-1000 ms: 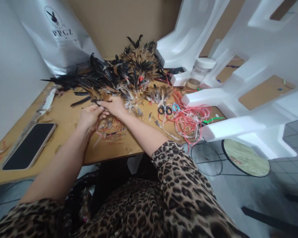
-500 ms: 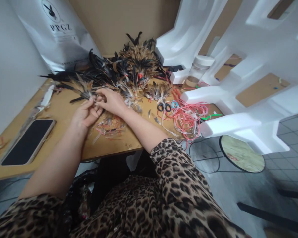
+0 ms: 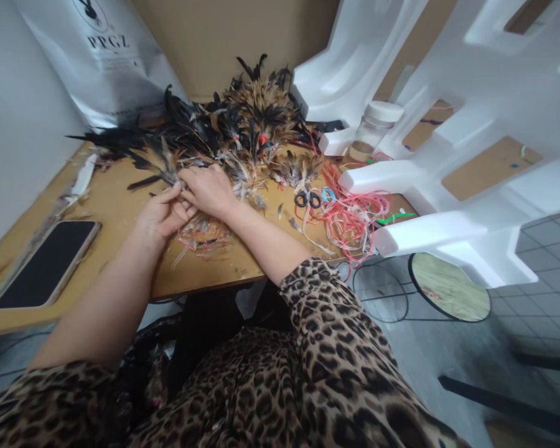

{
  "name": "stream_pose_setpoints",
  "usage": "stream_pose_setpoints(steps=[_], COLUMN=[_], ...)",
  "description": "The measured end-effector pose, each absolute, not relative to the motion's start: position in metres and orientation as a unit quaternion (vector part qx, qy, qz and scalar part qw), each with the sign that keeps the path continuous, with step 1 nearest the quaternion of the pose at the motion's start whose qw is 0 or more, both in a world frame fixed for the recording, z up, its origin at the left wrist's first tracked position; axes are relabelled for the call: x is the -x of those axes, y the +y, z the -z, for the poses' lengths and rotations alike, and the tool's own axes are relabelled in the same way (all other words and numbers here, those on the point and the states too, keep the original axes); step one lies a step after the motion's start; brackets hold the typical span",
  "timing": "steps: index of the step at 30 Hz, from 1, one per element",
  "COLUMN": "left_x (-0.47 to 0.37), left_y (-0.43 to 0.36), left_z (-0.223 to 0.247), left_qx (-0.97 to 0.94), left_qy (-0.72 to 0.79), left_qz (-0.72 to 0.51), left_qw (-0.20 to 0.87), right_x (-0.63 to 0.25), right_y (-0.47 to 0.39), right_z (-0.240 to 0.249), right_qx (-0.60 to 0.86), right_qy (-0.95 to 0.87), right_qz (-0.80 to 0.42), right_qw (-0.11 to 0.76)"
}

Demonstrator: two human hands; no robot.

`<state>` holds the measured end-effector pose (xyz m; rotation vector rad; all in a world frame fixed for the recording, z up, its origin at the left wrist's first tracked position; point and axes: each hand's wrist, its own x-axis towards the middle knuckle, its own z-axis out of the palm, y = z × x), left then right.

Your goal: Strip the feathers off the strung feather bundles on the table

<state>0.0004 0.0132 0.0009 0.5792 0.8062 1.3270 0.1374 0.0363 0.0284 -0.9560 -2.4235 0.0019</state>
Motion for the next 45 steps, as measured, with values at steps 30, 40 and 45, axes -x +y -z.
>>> stream_pose_setpoints(steps=[30,40,45], left_x=[0.013,0.013,0.013], left_y=[0.02,0.017,0.017], left_z=[-0.004,-0.006,-0.007], left_qx=[-0.228,-0.239,-0.244], left_qy=[0.372,0.369,0.379], left_qz=[-0.648,-0.653,-0.661], left_qw=[0.624,0.617,0.6], right_x=[-0.15,-0.139,-0.153], right_y=[-0.009,-0.013,-0.004], right_z=[-0.049,-0.036,-0.046], right_qx=[0.264,0.294,0.292], right_qy=[-0.879,-0.863,-0.837], right_qz=[-0.396,-0.404,-0.443], right_qw=[0.024,0.072,0.133])
